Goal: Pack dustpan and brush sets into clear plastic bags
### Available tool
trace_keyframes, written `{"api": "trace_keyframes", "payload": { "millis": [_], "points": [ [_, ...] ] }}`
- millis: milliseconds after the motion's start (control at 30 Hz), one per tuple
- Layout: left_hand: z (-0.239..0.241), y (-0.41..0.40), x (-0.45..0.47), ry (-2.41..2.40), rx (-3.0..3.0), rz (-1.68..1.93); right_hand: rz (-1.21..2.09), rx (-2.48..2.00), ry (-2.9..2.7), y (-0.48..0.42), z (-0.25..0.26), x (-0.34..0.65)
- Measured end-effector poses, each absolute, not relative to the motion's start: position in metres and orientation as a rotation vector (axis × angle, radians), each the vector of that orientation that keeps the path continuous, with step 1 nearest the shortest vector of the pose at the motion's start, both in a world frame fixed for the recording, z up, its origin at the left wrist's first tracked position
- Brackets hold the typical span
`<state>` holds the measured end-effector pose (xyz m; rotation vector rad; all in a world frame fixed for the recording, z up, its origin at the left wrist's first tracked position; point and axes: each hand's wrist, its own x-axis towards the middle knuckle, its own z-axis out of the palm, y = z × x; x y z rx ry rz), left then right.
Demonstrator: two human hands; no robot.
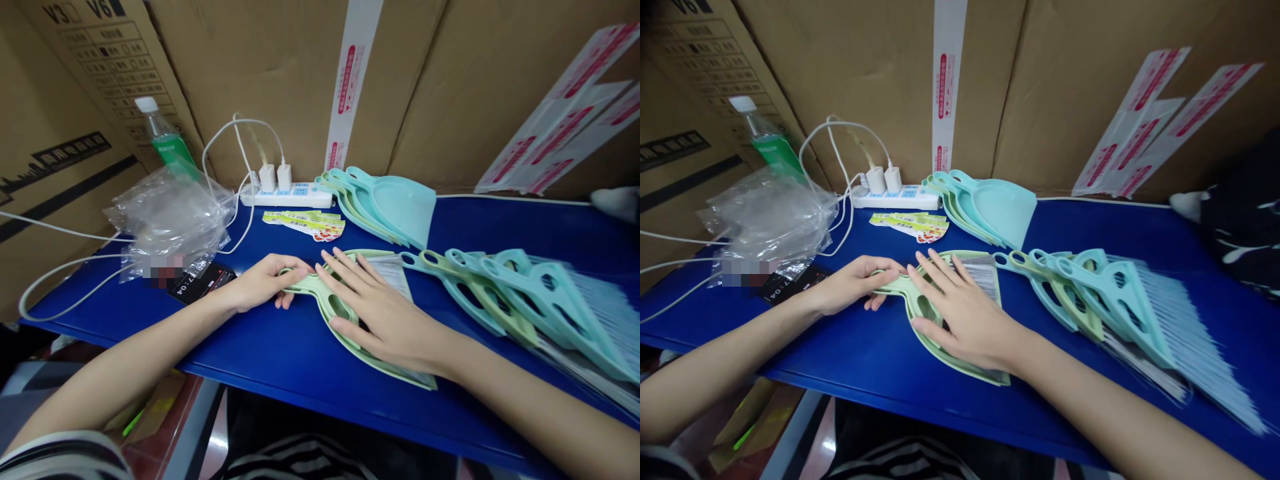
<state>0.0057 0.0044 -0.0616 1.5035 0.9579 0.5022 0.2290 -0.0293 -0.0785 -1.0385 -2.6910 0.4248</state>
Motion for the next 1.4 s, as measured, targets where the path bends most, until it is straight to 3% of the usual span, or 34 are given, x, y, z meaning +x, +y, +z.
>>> {"api": "trace_keyframes", "payload": {
  "millis": [200,600,700,933,1067,1400],
  "points": [
    [-0.062,0.005,0.005,0.947,1.489,0.504,0.541,-1.067,-2.675,-0.031,-0.075,0.229],
    [-0.061,0.003,0.006,0.953,1.593,0.493,0.464,-1.050,-2.732,-0.029,-0.078,0.229],
    [-0.059,0.003,0.006,0.950,1.631,0.492,0.329,-1.043,-2.747,-0.030,-0.078,0.230],
    [-0.054,0.002,0.007,0.915,1.692,0.457,-0.401,-1.181,-2.607,-0.016,-0.067,0.253],
    [-0.053,0.002,0.006,0.918,1.720,0.429,-0.657,-1.298,-2.592,-0.007,-0.056,0.270],
    [-0.051,0.001,0.006,0.947,1.763,0.371,-0.508,-1.470,-2.681,-0.002,-0.048,0.285]
  ]
}}
